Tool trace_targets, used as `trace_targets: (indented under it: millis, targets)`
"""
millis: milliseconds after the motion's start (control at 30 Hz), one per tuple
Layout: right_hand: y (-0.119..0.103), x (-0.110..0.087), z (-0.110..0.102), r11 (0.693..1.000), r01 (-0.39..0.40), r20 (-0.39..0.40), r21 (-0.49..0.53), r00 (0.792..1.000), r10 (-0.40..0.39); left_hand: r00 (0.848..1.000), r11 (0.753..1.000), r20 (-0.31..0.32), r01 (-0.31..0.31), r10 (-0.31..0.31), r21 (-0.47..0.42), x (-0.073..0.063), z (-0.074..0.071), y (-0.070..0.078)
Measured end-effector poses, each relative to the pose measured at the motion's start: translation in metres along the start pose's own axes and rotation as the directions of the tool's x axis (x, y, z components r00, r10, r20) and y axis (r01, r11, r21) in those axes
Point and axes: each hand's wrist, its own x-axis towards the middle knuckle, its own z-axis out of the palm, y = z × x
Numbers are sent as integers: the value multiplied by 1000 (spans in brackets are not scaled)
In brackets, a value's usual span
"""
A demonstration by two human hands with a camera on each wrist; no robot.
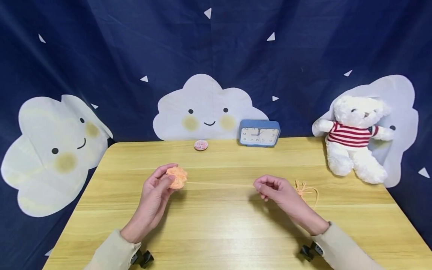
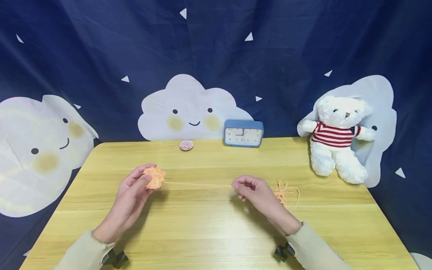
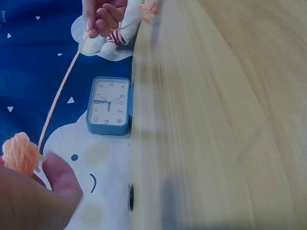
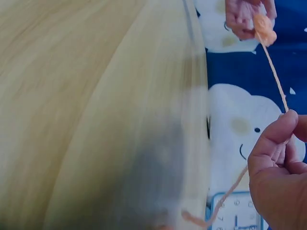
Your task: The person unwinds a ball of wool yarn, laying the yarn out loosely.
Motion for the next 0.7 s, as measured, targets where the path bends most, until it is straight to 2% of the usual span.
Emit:
trace_targets:
  millis: [167, 433, 700]
  targets:
    - [-2, -6, -11, 999, -36, -67, -5, 997, 36, 999, 999, 39, -18, 20, -34, 0, -3, 0]
    - [0, -16, -24, 997, -73, -111, 15, 991, 74, 999, 995, 31, -28, 31, -98, 0, -6, 2]
    - [3, -22, -39, 1000, -26, -147, 3, 989, 27, 998, 993, 36, -55, 59, -101, -1, -10, 2]
